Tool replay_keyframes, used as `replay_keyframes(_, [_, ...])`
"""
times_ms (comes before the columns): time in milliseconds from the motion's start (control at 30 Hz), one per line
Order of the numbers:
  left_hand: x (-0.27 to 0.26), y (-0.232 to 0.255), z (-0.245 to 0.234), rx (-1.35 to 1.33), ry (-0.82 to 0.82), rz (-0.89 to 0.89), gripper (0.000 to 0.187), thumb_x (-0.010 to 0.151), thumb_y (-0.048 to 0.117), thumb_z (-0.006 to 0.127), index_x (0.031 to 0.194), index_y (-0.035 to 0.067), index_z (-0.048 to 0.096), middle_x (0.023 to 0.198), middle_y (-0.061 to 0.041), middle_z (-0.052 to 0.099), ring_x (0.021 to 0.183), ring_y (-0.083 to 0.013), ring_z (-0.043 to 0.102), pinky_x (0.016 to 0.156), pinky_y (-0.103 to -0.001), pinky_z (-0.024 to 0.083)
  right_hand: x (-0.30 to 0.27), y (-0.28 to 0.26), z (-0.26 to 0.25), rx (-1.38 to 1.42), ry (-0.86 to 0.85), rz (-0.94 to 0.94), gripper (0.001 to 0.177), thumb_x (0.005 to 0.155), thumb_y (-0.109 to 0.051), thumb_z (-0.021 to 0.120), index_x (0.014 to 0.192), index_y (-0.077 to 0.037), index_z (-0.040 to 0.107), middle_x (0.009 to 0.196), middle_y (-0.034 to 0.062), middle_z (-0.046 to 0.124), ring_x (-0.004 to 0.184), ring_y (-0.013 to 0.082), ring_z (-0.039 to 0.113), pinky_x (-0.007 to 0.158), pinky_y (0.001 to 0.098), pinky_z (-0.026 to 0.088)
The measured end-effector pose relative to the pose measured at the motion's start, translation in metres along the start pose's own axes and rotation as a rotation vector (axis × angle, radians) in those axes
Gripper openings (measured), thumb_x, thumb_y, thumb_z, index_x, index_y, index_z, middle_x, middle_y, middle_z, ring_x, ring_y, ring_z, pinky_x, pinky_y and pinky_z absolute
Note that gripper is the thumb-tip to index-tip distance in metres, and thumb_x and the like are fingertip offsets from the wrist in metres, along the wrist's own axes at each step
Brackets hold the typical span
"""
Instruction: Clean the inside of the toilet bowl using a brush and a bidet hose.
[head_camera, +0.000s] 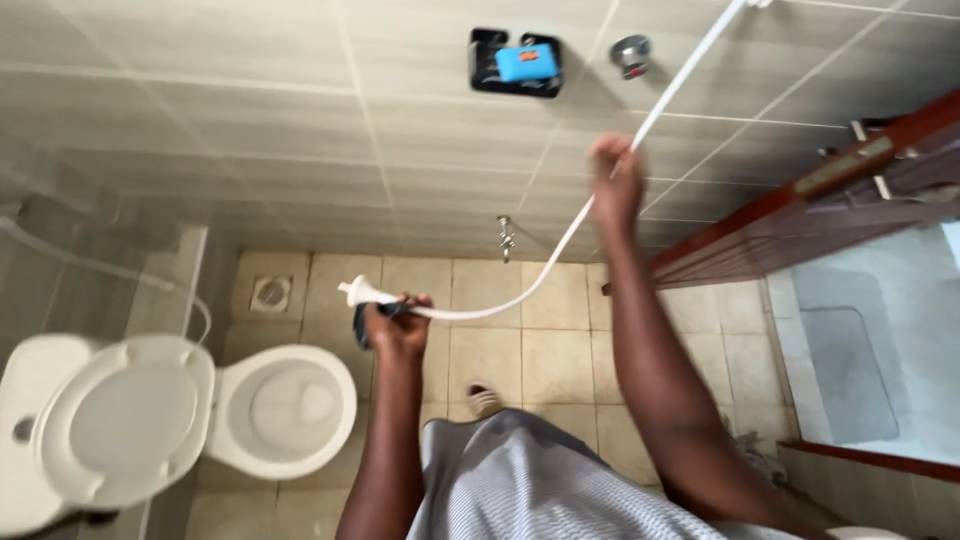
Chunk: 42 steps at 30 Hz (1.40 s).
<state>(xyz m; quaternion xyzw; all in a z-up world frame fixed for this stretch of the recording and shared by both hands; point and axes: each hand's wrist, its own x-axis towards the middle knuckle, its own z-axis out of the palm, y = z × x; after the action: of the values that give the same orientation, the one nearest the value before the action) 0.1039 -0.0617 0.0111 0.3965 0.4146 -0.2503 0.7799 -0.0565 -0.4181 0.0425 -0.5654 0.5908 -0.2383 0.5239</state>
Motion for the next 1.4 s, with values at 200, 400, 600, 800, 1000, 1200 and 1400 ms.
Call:
replay_keyframes(200, [0.001, 0.015, 0.004, 0.076, -0.028, 0.007, 0.030, 0.104, 0.050, 0.048, 0.106, 0.020, 0.051, 0.066, -0.006, 0.055, 0.056, -0.0217, 0.054, 0.073, -0.046, 0.053, 0.249, 0.059, -0.033, 0.272, 0.454, -0.197, 0.078, 0.094, -0.075, 0.058, 0.131, -0.006, 0.054, 0.126, 0.0128, 0.065, 0.113, 0.0220, 0.067, 0.094, 0.0414, 0.054])
replay_keyframes(400, [0.009, 0.012, 0.017, 0.093, 0.049, 0.012, 0.035, 0.105, 0.044, 0.045, 0.103, 0.010, 0.050, 0.069, -0.008, 0.056, 0.061, -0.0227, 0.055, 0.078, -0.048, 0.055, 0.309, 0.059, -0.047, 0.944, 0.132, 0.048, 0.091, 0.083, -0.082, 0.040, 0.124, -0.005, 0.065, 0.113, 0.0118, 0.078, 0.102, 0.0230, 0.075, 0.088, 0.0407, 0.060])
replay_keyframes(600, [0.029, 0.007, 0.017, 0.144, 0.094, -0.001, 0.035, 0.107, 0.042, 0.047, 0.100, 0.008, 0.048, 0.071, -0.007, 0.055, 0.062, -0.0215, 0.054, 0.081, -0.047, 0.056, 0.290, 0.042, -0.052, 1.111, -0.017, 0.056, 0.084, 0.085, -0.088, 0.037, 0.095, -0.007, 0.059, 0.074, -0.0004, 0.045, 0.063, 0.0126, 0.042, 0.056, 0.0288, 0.037])
replay_keyframes(800, [0.049, 0.005, 0.011, 0.166, 0.097, -0.002, 0.021, 0.103, 0.039, 0.047, 0.101, 0.018, 0.050, 0.069, -0.003, 0.053, 0.063, -0.0182, 0.057, 0.082, -0.048, 0.054, 0.280, 0.038, -0.049, 1.019, 0.066, 0.047, 0.076, 0.083, -0.086, 0.048, 0.090, -0.011, 0.057, 0.063, -0.0059, 0.035, 0.048, 0.0083, 0.028, 0.042, 0.0292, 0.024])
replay_keyframes(1000, [0.075, 0.009, 0.002, 0.209, 0.081, -0.048, 0.034, 0.104, 0.038, 0.049, 0.087, 0.009, 0.048, 0.066, -0.007, 0.053, 0.061, -0.0214, 0.055, 0.082, -0.049, 0.056, 0.281, 0.044, -0.048, 1.125, 0.020, 0.000, 0.065, 0.084, -0.077, 0.064, 0.085, -0.014, 0.049, 0.063, -0.0060, 0.030, 0.048, 0.0079, 0.024, 0.042, 0.0276, 0.020])
replay_keyframes(1200, [0.079, 0.014, 0.016, 0.201, 0.126, -0.074, 0.036, 0.104, 0.039, 0.047, 0.087, 0.008, 0.048, 0.067, -0.008, 0.055, 0.062, -0.0227, 0.056, 0.083, -0.048, 0.055, 0.283, 0.037, -0.048, 1.115, 0.048, 0.071, 0.062, 0.085, -0.073, 0.068, 0.082, -0.016, 0.045, 0.061, -0.0067, 0.026, 0.045, 0.0074, 0.020, 0.040, 0.0274, 0.017])
replay_keyframes(1400, [0.086, 0.018, 0.020, 0.202, 0.087, -0.056, 0.035, 0.104, 0.044, 0.047, 0.093, 0.011, 0.050, 0.066, -0.008, 0.055, 0.061, -0.0226, 0.056, 0.081, -0.050, 0.054, 0.234, 0.035, -0.052, 0.989, 0.139, 0.031, 0.039, 0.097, -0.053, 0.070, 0.098, -0.016, 0.057, 0.061, -0.0076, 0.029, 0.047, 0.0066, 0.025, 0.040, 0.0293, 0.022])
